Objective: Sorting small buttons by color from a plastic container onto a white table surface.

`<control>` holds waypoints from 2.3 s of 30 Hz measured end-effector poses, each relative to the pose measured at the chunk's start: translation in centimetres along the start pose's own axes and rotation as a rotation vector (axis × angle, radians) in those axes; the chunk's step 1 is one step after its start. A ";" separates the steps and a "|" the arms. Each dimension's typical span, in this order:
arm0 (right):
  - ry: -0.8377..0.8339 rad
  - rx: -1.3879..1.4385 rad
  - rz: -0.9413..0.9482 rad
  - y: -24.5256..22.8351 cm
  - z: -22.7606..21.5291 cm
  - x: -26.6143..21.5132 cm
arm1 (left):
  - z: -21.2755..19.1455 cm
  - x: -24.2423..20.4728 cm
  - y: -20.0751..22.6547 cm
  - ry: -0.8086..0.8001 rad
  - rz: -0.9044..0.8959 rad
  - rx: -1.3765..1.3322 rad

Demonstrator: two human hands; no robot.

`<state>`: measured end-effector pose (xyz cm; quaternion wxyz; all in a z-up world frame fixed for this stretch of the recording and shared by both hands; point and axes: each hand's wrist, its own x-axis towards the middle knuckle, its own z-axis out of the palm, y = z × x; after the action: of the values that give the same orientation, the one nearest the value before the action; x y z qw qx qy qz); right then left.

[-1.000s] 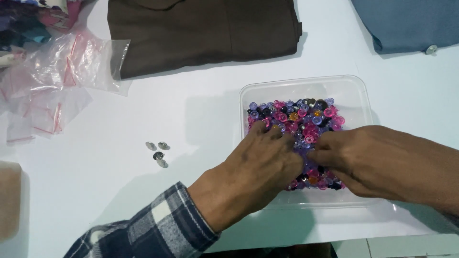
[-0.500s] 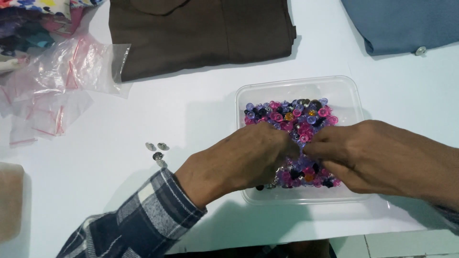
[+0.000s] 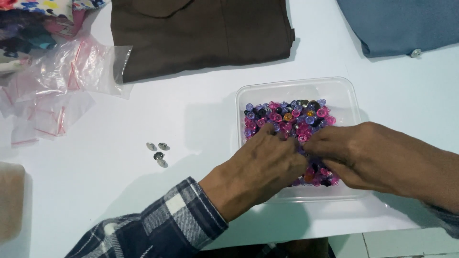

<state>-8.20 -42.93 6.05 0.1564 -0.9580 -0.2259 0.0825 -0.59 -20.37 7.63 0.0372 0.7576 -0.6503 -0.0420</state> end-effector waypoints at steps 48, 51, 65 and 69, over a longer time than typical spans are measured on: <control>0.526 0.652 -0.130 -22.0 -1.1 7.6 | -7.5 -22.6 4.8 0.777 -0.851 -1.249; 0.554 0.559 -0.084 -23.1 2.3 9.5 | -3.9 -24.7 3.4 0.868 -0.807 -1.096; 0.531 0.380 0.278 -22.4 8.7 17.1 | 4.8 -24.4 -5.2 0.859 -0.763 -0.625; 0.574 0.381 0.253 -22.2 9.0 17.1 | 4.4 -24.5 -5.1 0.866 -0.736 -0.561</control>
<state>-4.13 -13.89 3.62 0.3776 -0.9161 -0.0331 -0.1305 0.21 4.64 3.08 0.4771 0.8414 -0.2377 0.0893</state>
